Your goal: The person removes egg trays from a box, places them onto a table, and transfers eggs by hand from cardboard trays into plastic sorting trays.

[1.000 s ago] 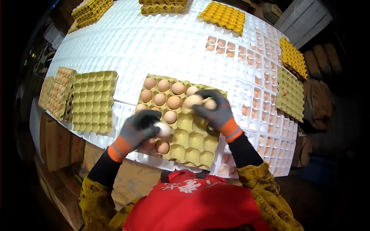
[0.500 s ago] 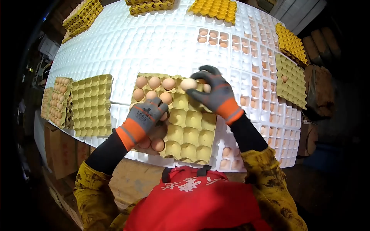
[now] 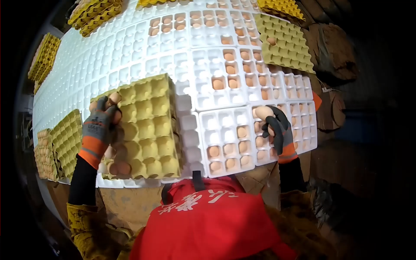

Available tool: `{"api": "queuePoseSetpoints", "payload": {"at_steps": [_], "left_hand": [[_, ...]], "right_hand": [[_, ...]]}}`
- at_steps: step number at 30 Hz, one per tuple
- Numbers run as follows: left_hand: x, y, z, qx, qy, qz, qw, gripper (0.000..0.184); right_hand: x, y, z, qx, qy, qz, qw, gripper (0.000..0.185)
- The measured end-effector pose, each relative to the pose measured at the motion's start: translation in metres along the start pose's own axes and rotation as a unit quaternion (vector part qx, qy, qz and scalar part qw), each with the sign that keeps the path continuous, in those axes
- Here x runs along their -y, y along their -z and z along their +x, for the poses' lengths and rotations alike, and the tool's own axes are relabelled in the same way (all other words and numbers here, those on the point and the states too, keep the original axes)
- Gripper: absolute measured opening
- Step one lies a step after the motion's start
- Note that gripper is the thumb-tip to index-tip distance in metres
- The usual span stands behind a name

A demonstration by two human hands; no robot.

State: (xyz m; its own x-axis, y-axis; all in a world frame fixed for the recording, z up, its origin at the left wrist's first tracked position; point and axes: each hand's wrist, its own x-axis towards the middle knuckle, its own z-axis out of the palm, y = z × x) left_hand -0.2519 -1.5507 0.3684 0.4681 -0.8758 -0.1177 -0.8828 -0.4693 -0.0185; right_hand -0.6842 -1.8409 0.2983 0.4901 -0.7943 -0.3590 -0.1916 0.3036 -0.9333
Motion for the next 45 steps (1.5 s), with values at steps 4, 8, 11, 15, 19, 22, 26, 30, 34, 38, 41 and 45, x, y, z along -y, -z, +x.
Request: {"api": "queuePoseSetpoints", "payload": {"at_steps": [4, 8, 11, 15, 19, 22, 26, 30, 34, 38, 41, 45], "left_hand": [[-0.008, 0.018, 0.000, -0.004, 0.019, 0.010, 1.000, 0.052], [-0.048, 0.041, -0.018, -0.144, 0.025, -0.032, 0.989, 0.048], [-0.152, 0.041, -0.025, -0.176, -0.072, -0.137, 0.972, 0.054], [-0.283, -0.048, -0.007, -0.080, -0.092, -0.217, 0.968, 0.042], [-0.326, -0.105, 0.010, 0.057, 0.038, -0.222, 0.973, 0.037], [-0.327, -0.108, 0.001, -0.005, 0.039, -0.231, 0.972, 0.034], [-0.316, -0.103, 0.027, -0.197, -0.002, -0.283, 0.939, 0.043], [-0.318, -0.117, 0.105, -0.199, 0.007, -0.265, 0.943, 0.041], [-0.323, -0.120, 0.114, -0.145, 0.042, -0.302, 0.941, 0.041], [-0.324, -0.162, 0.086, -0.305, -0.045, -0.408, 0.859, 0.045], [-0.338, -0.191, 0.064, -0.185, -0.083, -0.216, 0.955, 0.052], [-0.323, -0.103, 0.012, -0.191, -0.033, -0.432, 0.881, 0.060]], "right_hand": [[-0.035, 0.027, 0.000, 0.009, 0.026, -0.066, 0.997, 0.044], [-0.024, 0.005, 0.004, 0.016, 0.251, -0.353, 0.901, 0.041], [-0.044, -0.006, 0.032, 0.005, 0.314, -0.452, 0.835, 0.038], [-0.052, -0.010, 0.052, 0.074, 0.295, -0.446, 0.842, 0.037], [-0.037, -0.026, 0.072, 0.078, 0.315, -0.303, 0.896, 0.033], [-0.052, -0.044, 0.105, 0.059, 0.342, -0.308, 0.886, 0.039], [-0.042, -0.026, 0.123, 0.201, -0.013, 0.062, 0.977, 0.039], [-0.060, -0.003, 0.138, 0.103, 0.235, 0.012, 0.966, 0.038], [-0.076, 0.009, 0.144, 0.030, 0.430, -0.354, 0.830, 0.040], [-0.084, 0.013, 0.148, 0.029, 0.420, -0.302, 0.855, 0.041], [-0.095, 0.016, 0.158, 0.039, 0.354, -0.246, 0.902, 0.039], [-0.050, -0.019, 0.131, -0.003, 0.330, -0.165, 0.930, 0.037]]}}
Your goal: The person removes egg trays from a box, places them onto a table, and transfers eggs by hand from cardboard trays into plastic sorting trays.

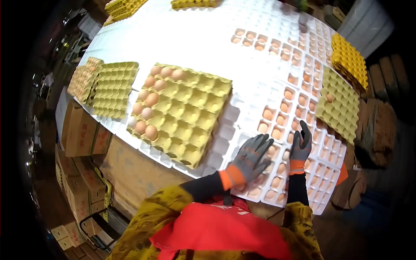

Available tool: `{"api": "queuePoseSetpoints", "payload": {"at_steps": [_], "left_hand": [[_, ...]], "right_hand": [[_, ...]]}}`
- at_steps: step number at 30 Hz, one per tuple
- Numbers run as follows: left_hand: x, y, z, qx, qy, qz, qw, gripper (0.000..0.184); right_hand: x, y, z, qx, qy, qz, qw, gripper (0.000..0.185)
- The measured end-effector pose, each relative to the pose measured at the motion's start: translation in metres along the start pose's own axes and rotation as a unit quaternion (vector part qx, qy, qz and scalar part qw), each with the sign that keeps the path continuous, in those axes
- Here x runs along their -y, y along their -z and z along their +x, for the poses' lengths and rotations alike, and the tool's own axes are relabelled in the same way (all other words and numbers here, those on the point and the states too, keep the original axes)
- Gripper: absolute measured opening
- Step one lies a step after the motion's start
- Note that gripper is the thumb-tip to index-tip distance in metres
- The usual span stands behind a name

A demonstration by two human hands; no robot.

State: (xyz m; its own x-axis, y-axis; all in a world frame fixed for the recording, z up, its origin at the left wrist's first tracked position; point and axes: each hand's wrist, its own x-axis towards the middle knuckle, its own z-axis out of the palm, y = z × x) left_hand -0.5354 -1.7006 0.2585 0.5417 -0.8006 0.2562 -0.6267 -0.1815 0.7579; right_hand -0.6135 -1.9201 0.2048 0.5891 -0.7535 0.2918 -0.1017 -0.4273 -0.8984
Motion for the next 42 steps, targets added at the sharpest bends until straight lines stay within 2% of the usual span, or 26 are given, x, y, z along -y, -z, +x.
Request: {"api": "queuePoseSetpoints", "payload": {"at_steps": [2, 4, 6, 9, 12, 15, 16, 18, 20, 21, 22, 24, 25, 26, 28, 29, 31, 32, 33, 34, 36, 37, 38, 40, 41, 42], "left_hand": [[-0.028, 0.093, -0.008, 0.014, 0.004, 0.006, 1.000, 0.058], [-0.019, 0.168, -0.033, -0.118, -0.011, 0.007, 0.993, 0.058], [0.015, 0.238, -0.078, -0.146, 0.064, 0.122, 0.980, 0.060], [0.044, 0.309, -0.098, -0.007, 0.052, 0.285, 0.957, 0.058], [0.075, 0.328, -0.094, 0.119, -0.035, 0.337, 0.933, 0.041], [0.093, 0.330, -0.077, 0.192, -0.048, 0.333, 0.922, 0.022], [0.103, 0.330, -0.078, 0.182, -0.062, 0.300, 0.934, 0.027], [0.100, 0.350, -0.075, 0.135, -0.029, 0.142, 0.980, 0.036], [0.096, 0.361, -0.083, -0.027, 0.112, -0.142, 0.983, 0.044], [0.098, 0.371, -0.088, -0.077, 0.202, -0.276, 0.937, 0.043], [0.098, 0.389, -0.090, -0.099, 0.280, -0.456, 0.839, 0.038], [0.111, 0.402, -0.094, -0.053, 0.230, -0.432, 0.870, 0.033], [0.103, 0.399, -0.092, -0.017, 0.201, -0.240, 0.950, 0.026], [0.096, 0.394, -0.084, 0.003, 0.075, -0.023, 0.997, 0.023], [0.105, 0.378, -0.080, 0.140, -0.002, 0.288, 0.947, 0.028], [0.121, 0.361, -0.087, 0.157, -0.021, 0.347, 0.924, 0.029], [0.123, 0.360, -0.085, 0.186, -0.031, 0.363, 0.912, 0.027], [0.123, 0.360, -0.083, 0.199, -0.035, 0.371, 0.906, 0.026], [0.121, 0.366, -0.080, 0.243, -0.010, 0.356, 0.902, 0.031], [0.119, 0.372, -0.083, 0.183, 0.050, 0.227, 0.955, 0.036], [0.118, 0.388, -0.091, 0.055, 0.162, -0.042, 0.984, 0.046], [0.119, 0.402, -0.088, 0.051, 0.301, -0.320, 0.897, 0.064], [0.121, 0.410, -0.084, -0.004, 0.314, -0.434, 0.845, 0.066], [0.123, 0.430, -0.081, 0.010, 0.320, -0.507, 0.800, 0.064], [0.124, 0.429, -0.075, 0.018, 0.344, -0.426, 0.837, 0.061], [0.125, 0.426, -0.068, 0.027, 0.361, -0.342, 0.867, 0.058]], "right_hand": [[0.067, -0.033, 0.006, 0.058, 0.026, 0.030, 0.998, 0.038], [0.132, -0.085, 0.006, 0.144, 0.042, 0.106, 0.983, 0.043], [0.189, -0.139, 0.017, 0.233, 0.082, 0.101, 0.964, 0.046], [0.241, -0.230, 0.032, 0.262, 0.180, 0.023, 0.948, 0.044], [0.237, -0.311, 0.039, 0.226, 0.289, -0.231, 0.901, 0.049], [0.226, -0.326, 0.052, 0.278, 0.201, -0.170, 0.924, 0.046], [0.216, -0.328, 0.054, 0.263, 0.124, -0.017, 0.957, 0.044], [0.261, -0.297, 0.062, 0.287, -0.246, 0.255, 0.890, 0.041], [0.240, -0.306, 0.069, 0.264, -0.122, 0.373, 0.881, 0.041], [0.257, -0.302, 0.080, 0.317, -0.209, 0.344, 0.859, 0.038], [0.245, -0.311, 0.092, 0.396, -0.117, 0.129, 0.902, 0.037], [0.279, -0.323, 0.090, 0.428, 0.232, -0.122, 0.865, 0.042], [0.270, -0.338, 0.096, 0.430, 0.380, -0.196, 0.795, 0.045], [0.270, -0.350, 0.095, 0.428, 0.461, -0.273, 0.728, 0.044], [0.270, -0.354, 0.102, 0.480, 0.419, -0.301, 0.710, 0.044], [0.273, -0.349, 0.104, 0.474, 0.336, -0.233, 0.780, 0.045], [0.262, -0.333, 0.103, 0.425, 0.136, -0.003, 0.895, 0.048], [0.283, -0.316, 0.102, 0.426, -0.110, 0.107, 0.892, 0.049], [0.277, -0.311, 0.103, 0.437, -0.136, 0.170, 0.873, 0.051], [0.273, -0.308, 0.102, 0.443, -0.162, 0.234, 0.850, 0.052], [0.265, -0.315, 0.097, 0.530, -0.078, 0.155, 0.830, 0.049], [0.269, -0.320, 0.090, 0.526, 0.116, 0.074, 0.839, 0.045], [0.277, -0.328, 0.081, 0.500, 0.304, -0.010, 0.811, 0.041], [0.285, -0.345, 0.073, 0.462, 0.487, -0.238, 0.702, 0.034], [0.281, -0.355, 0.069, 0.502, 0.469, -0.300, 0.662, 0.028], [0.281, -0.354, 0.069, 0.478, 0.462, -0.281, 0.692, 0.032]]}}
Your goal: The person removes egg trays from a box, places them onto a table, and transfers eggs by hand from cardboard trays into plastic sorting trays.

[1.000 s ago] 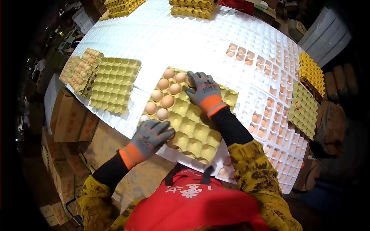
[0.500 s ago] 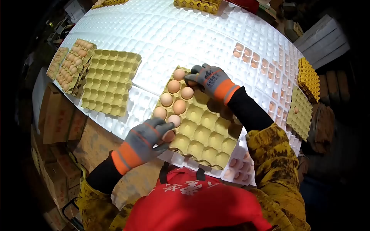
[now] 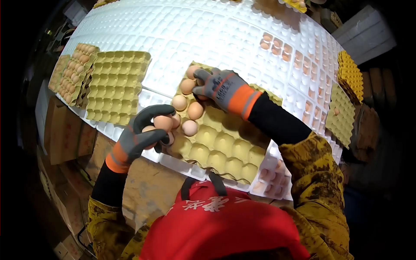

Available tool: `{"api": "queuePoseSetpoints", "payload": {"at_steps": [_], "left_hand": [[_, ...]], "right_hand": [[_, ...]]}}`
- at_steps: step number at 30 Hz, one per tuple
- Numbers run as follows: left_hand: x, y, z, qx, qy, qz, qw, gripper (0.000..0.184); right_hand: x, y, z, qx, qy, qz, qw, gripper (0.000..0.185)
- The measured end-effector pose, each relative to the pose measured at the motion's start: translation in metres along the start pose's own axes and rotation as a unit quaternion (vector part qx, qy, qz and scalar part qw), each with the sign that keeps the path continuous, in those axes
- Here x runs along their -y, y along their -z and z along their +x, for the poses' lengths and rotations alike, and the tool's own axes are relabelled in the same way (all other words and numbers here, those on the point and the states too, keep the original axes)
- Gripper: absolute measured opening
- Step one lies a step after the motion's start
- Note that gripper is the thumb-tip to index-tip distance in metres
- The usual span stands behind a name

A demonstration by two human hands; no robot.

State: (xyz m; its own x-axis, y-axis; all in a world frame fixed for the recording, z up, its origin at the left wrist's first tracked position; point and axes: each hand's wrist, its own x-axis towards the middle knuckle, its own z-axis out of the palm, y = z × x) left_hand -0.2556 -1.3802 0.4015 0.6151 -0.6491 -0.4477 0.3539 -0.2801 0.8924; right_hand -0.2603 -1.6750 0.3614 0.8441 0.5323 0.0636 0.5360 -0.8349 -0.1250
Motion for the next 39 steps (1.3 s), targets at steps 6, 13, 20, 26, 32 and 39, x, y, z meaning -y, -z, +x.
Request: {"api": "queuePoseSetpoints", "payload": {"at_steps": [6, 13, 20, 26, 32, 39], "left_hand": [[0.011, -0.071, 0.034, -0.054, -0.125, 0.703, 0.698, 0.057], [0.021, -0.064, 0.039, -0.081, -0.195, 0.708, 0.674, 0.049], [-0.009, -0.169, -0.005, -0.144, -0.300, 0.518, 0.788, 0.052], [0.055, -0.333, 0.031, 0.002, -0.275, 0.610, 0.743, 0.040], [0.137, -0.349, 0.086, -0.066, -0.111, 0.789, 0.601, 0.030], [0.116, -0.367, 0.090, -0.104, -0.153, 0.654, 0.733, 0.044]], "right_hand": [[-0.024, 0.026, -0.101, -0.308, -0.140, 0.281, 0.898, 0.046], [0.004, -0.027, -0.325, -0.205, -0.435, 0.303, 0.823, 0.046], [0.042, -0.094, -0.336, -0.013, -0.467, 0.143, 0.873, 0.044], [-0.001, -0.106, -0.324, -0.283, -0.375, 0.247, 0.847, 0.034], [-0.043, -0.118, -0.334, -0.289, -0.364, 0.628, 0.623, 0.048], [-0.063, -0.146, -0.318, -0.329, -0.257, 0.215, 0.883, 0.047]]}}
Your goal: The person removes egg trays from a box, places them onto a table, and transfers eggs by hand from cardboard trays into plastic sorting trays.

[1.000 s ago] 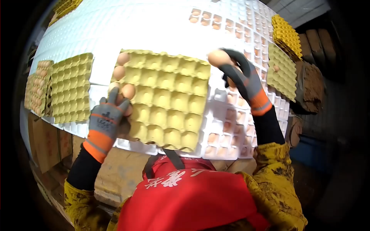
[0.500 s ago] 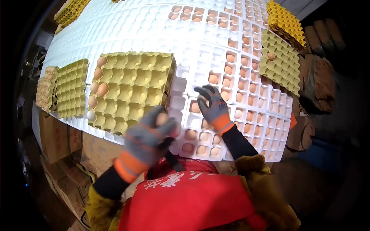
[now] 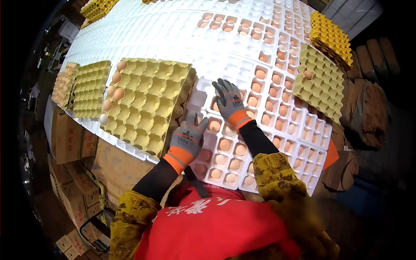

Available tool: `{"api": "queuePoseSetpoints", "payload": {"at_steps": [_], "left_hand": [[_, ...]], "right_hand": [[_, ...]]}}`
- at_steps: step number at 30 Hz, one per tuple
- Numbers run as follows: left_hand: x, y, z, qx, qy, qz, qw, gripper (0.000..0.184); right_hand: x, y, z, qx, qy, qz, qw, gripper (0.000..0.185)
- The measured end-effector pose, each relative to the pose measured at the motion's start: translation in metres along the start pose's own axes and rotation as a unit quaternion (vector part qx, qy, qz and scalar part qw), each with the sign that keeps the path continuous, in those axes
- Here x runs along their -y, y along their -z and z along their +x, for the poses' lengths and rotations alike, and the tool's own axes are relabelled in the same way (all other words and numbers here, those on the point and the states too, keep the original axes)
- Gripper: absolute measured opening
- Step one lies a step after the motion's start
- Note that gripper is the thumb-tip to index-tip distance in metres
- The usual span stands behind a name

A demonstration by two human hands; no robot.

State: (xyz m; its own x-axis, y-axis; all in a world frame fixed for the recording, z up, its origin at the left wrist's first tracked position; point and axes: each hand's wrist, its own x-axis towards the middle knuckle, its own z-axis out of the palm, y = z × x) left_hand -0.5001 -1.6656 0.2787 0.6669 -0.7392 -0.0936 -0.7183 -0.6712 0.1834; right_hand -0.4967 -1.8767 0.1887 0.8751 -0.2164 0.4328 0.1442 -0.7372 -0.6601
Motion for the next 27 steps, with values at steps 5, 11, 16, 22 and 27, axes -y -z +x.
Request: {"api": "queuePoseSetpoints", "payload": {"at_steps": [5, 11, 16, 22, 27], "left_hand": [[0.017, -0.034, 0.038, -0.051, 0.070, -0.135, 0.987, 0.045], [0.003, -0.025, 0.048, -0.157, 0.060, -0.187, 0.968, 0.041], [0.024, -0.082, 0.103, -0.266, -0.025, -0.130, 0.955, 0.052], [-0.013, 0.006, 0.036, -0.217, -0.088, -0.156, 0.960, 0.055], [0.135, 0.110, -0.024, -0.370, 0.029, -0.089, 0.924, 0.049]], "right_hand": [[0.012, 0.029, -0.014, -0.042, -0.144, 0.161, 0.975, 0.044], [-0.004, 0.028, -0.038, -0.024, -0.092, 0.117, 0.989, 0.042], [-0.009, 0.023, -0.041, -0.046, -0.060, 0.096, 0.992, 0.042], [-0.004, 0.013, -0.028, -0.124, -0.197, 0.247, 0.941, 0.037], [0.126, 0.002, 0.087, -0.029, -0.041, 0.239, 0.970, 0.041]]}}
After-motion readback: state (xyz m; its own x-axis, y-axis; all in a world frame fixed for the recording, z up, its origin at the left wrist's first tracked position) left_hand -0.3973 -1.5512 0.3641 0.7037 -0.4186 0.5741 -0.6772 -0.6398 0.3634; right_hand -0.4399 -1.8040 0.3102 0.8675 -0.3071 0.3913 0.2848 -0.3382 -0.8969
